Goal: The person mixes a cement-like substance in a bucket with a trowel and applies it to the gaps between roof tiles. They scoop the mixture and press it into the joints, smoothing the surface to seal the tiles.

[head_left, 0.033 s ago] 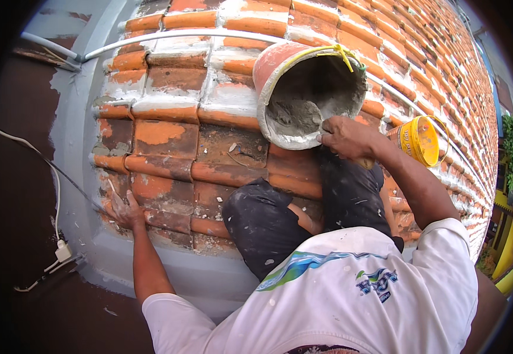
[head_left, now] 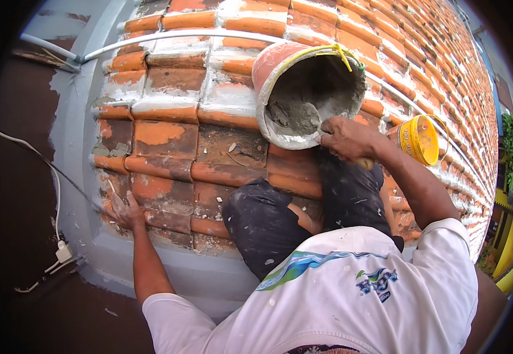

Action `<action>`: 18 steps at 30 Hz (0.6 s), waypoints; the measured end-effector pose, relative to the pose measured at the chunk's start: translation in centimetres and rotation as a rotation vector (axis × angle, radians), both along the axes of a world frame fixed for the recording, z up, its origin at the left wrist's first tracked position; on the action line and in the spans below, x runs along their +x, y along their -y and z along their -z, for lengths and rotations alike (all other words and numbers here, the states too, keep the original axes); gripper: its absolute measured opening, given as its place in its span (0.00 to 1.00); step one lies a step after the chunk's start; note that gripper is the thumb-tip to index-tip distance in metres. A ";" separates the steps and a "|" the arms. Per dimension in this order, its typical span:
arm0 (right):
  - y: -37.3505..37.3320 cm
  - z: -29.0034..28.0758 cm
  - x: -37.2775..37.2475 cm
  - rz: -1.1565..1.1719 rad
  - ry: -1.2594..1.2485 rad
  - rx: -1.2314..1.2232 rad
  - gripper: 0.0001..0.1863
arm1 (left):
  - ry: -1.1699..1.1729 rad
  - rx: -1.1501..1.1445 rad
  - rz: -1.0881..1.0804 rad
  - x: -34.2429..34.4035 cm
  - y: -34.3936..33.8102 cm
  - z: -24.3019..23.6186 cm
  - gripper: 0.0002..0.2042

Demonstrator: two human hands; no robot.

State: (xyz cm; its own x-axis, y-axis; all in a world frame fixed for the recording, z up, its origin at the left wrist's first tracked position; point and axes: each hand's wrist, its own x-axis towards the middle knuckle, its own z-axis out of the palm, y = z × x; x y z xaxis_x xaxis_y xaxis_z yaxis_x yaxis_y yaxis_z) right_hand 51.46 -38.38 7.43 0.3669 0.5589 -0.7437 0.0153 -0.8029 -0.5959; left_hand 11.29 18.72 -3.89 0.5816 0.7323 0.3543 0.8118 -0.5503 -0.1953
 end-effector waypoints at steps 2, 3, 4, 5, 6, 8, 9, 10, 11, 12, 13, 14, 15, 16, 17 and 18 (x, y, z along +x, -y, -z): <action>0.3 -0.2 0.0 0.059 -0.085 0.038 0.20 | -0.021 0.002 -0.040 0.6 0.0 0.3 0.33; 0.7 -0.3 -0.1 0.100 -0.123 0.066 0.20 | -0.009 0.002 -0.049 0.7 0.0 0.3 0.33; 1.0 -0.3 -0.3 0.136 -0.184 0.162 0.20 | 0.013 0.020 -0.022 0.8 0.1 0.4 0.32; 1.8 -0.7 -0.5 0.205 -0.291 0.173 0.20 | 0.033 0.025 -0.023 0.9 0.1 0.5 0.32; 2.8 -1.3 -0.7 0.261 -0.418 0.243 0.19 | 0.047 0.025 0.033 1.0 0.2 0.6 0.32; 4.7 -2.8 -1.4 0.378 -0.618 0.258 0.19 | 0.045 0.006 0.014 0.7 0.2 0.2 0.32; 5.6 -3.8 -1.9 0.392 -0.625 0.245 0.17 | 0.022 0.059 -0.033 0.8 0.5 0.4 0.33; 6.3 -5.0 -2.3 0.344 -0.596 0.252 0.15 | 0.026 0.038 -0.058 0.6 0.5 0.1 0.33; 6.6 -5.9 -3.1 0.351 -0.672 0.380 0.14 | 0.033 0.035 -0.064 0.7 0.5 0.1 0.34; 6.4 -6.7 -3.8 0.344 -0.738 0.471 0.14 | 0.030 0.023 -0.059 0.9 0.6 0.1 0.34; 5.7 -7.4 -4.5 0.330 -0.719 0.413 0.14 | 0.046 0.021 -0.062 0.9 0.7 0.0 0.34; 4.0 -7.7 -5.1 0.302 -0.776 0.483 0.14 | 0.054 0.018 -0.054 0.9 0.7 -0.1 0.35; 1.7 -7.7 -5.8 0.316 -0.801 0.540 0.15 | 0.053 0.007 -0.062 1.0 0.8 -0.2 0.35; -1.1 -7.5 -6.6 0.317 -0.823 0.593 0.16 | 0.071 0.011 -0.041 1.1 1.0 -0.3 0.35; -4.4 -7.0 -7.2 0.304 -0.726 0.652 0.16 | 0.082 0.011 -0.039 1.1 1.1 -0.4 0.35; -8.2 -6.2 -7.4 0.273 -0.649 0.715 0.16 | 0.080 -0.001 -0.056 1.1 1.3 -0.5 0.35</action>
